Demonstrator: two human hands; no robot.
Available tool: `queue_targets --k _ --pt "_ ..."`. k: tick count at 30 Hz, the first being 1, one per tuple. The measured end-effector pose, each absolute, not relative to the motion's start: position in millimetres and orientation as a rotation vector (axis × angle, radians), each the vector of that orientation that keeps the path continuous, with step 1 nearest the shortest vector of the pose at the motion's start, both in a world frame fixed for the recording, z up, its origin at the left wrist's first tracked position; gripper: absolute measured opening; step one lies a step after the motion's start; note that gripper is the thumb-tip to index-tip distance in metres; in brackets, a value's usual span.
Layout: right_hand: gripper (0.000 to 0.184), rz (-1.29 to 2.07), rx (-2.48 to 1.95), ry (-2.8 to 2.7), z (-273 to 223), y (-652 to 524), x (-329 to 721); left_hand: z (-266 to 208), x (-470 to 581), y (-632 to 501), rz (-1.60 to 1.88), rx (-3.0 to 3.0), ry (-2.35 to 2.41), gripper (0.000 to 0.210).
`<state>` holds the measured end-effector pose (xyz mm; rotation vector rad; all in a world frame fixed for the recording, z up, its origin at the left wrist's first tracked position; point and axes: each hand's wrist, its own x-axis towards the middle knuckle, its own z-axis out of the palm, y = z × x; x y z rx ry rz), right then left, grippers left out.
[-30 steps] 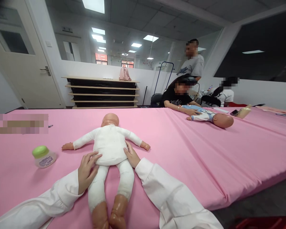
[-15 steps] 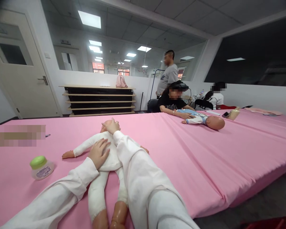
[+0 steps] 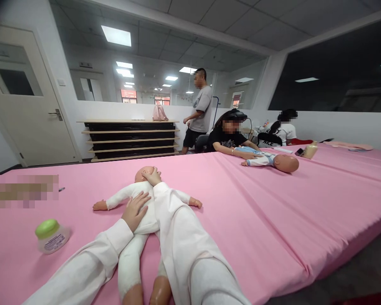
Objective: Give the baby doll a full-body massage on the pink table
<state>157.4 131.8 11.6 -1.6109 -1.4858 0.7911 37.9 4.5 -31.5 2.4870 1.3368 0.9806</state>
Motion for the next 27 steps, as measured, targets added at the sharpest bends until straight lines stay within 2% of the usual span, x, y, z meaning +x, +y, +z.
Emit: queue_targets --k 7,10,15,19,21,23,27 --pt "0.091 0.795 -1.642 -1.516 8.2 133.6 154.4 -31.8 36.5 4.5 0.937 2.451 1.313 0.036" --pt "0.095 0.699 -1.676 -1.503 10.5 129.4 152.7 -31.1 35.7 3.8 0.928 2.451 1.32 0.037" --pt "0.073 0.613 -1.591 -1.661 15.8 124.6 152.4 -32.2 35.0 5.0 0.929 2.456 1.325 0.037" --pt "0.08 0.637 -1.661 -1.646 20.5 119.5 152.4 -33.9 36.5 4.9 0.951 2.463 1.301 0.038" --pt "0.083 0.601 -1.674 -1.622 23.3 111.9 153.8 -31.4 31.6 0.3 1.111 2.463 1.332 0.041" --pt "0.079 0.569 -1.645 -1.628 28.4 98.2 157.0 -26.1 15.9 -7.9 1.417 2.469 1.398 0.046" --pt "0.058 0.69 -1.432 -1.753 52.5 47.5 167.2 -18.2 -55.4 -28.4 2.065 2.435 1.641 0.057"
